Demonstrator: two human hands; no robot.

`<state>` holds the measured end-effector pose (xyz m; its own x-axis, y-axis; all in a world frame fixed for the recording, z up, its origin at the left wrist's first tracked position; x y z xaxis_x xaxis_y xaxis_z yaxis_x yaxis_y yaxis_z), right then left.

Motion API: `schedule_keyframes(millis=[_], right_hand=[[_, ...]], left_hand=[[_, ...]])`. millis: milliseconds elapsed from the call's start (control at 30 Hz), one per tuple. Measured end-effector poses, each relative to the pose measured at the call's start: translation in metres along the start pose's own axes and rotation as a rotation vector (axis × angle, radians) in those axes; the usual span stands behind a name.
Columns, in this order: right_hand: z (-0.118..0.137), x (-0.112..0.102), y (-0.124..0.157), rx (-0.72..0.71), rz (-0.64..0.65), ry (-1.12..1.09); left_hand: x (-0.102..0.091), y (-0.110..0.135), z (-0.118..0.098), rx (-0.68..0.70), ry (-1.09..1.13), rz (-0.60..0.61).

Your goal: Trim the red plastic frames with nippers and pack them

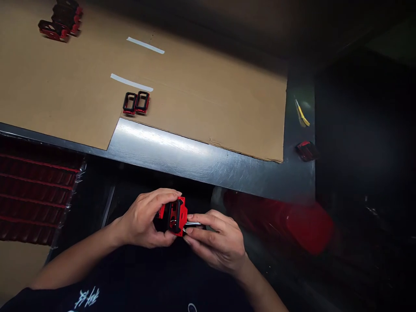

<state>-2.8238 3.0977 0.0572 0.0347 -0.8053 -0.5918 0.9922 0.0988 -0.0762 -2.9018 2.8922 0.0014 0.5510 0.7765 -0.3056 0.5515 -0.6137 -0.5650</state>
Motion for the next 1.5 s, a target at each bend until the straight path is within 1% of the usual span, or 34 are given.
schedule_keyframes(millis=[133,300,633,867,1000,1167,1333,1500], right_hand=[[0.0009,0.0021,-0.0035,-0.02,-0.004,-0.002],[-0.0007,0.0053,-0.0031,-0.084,-0.05,-0.028],[-0.0021,0.0043,-0.0026,-0.087,-0.047,-0.037],[-0.0022,0.0053,-0.0022,-0.088,-0.027,-0.05],[-0.0001,0.0041,-0.0032,-0.084,0.003,-0.039],[0.0029,0.0011,-0.0048,-0.079,0.039,-0.043],[0.0049,0.0008,-0.0061,-0.073,0.045,-0.037],[0.0053,0.0026,-0.0059,-0.1,0.036,-0.05]], left_hand=[[-0.001,0.003,-0.0001,-0.019,0.003,-0.012],[-0.0008,0.0044,0.0001,-0.02,-0.005,-0.026],[0.0007,0.0027,0.0023,0.0,0.02,-0.014],[-0.0014,0.0017,0.0015,-0.003,0.002,0.008],[-0.0031,0.0021,0.0011,-0.007,-0.001,0.006],[-0.005,0.0015,0.0,-0.016,-0.028,0.036],[-0.0065,0.001,-0.0015,-0.04,-0.036,0.021],[-0.0064,0.002,-0.0018,-0.035,-0.027,-0.003]])
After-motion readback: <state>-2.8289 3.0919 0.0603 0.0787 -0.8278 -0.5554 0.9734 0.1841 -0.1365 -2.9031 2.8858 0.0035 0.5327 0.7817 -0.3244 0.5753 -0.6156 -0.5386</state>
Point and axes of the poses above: each hand's wrist, its own y-axis away from the middle knuckle, its own x-axis out of the palm, z = x × y, the point moved 1 cm from there along -y, towards the middle knuckle, and after that the axes turned 12 degrees about x, right-handed, at the moved point
